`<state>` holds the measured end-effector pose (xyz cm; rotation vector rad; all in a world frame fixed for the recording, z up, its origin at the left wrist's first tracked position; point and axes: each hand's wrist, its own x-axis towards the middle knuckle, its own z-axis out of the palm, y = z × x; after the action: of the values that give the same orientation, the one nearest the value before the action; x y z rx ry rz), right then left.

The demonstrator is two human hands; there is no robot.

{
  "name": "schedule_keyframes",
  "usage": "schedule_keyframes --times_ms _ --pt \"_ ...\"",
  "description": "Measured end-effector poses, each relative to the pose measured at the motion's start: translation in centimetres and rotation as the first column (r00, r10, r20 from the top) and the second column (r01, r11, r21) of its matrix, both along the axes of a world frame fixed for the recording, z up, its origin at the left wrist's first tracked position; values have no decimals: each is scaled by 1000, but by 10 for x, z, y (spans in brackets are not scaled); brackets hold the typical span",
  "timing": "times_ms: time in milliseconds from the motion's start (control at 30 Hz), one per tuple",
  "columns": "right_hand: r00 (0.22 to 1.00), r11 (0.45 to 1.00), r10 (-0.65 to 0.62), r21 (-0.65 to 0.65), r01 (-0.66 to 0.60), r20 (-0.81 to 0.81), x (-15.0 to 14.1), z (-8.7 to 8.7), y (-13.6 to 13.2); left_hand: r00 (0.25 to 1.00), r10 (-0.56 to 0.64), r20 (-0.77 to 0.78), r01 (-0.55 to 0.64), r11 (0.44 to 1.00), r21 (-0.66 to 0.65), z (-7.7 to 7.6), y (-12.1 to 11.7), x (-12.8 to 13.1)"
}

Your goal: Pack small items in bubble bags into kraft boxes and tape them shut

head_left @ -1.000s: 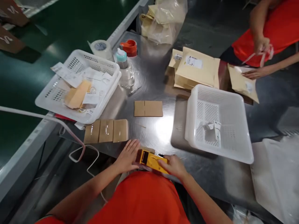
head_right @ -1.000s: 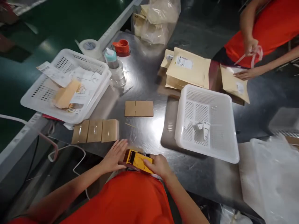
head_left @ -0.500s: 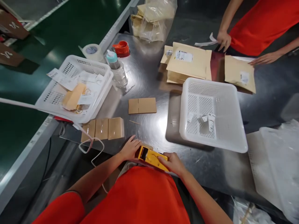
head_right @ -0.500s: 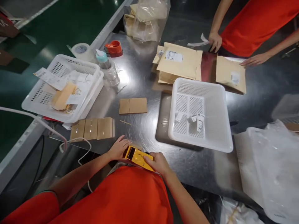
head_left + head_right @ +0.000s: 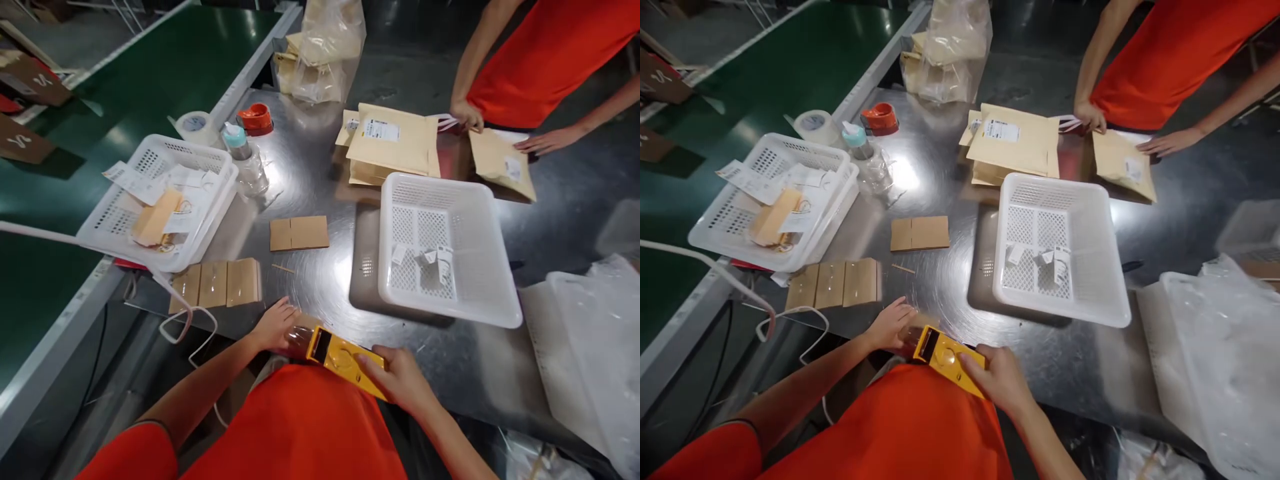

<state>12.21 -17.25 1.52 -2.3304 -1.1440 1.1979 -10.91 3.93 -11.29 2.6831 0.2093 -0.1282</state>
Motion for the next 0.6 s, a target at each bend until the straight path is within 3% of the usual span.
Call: schedule_keyframes --times_ms 67,233,333,500,600 --pt "999 999 16 -30 -15 31 -1 -4 -1 1000 8 19 -8 1000 2 -1 0 0" --pt "1000 997 16 -70 -15 3 -1 -47 -15 999 -1 47 2 1000 -9 -4 2 0" --pt "1000 998 26 -49 -26 -2 0 -63 -19 1000 -25 -16 26 999 37 -1 0 2" --pt "999 998 47 -45 -46 9 3 -60 -12 985 -25 -174 63 974 218 15 -23 22" --pt "999 998 37 -57 -37 14 3 -55 -9 978 -22 -210 72 970 234 21 -38 35"
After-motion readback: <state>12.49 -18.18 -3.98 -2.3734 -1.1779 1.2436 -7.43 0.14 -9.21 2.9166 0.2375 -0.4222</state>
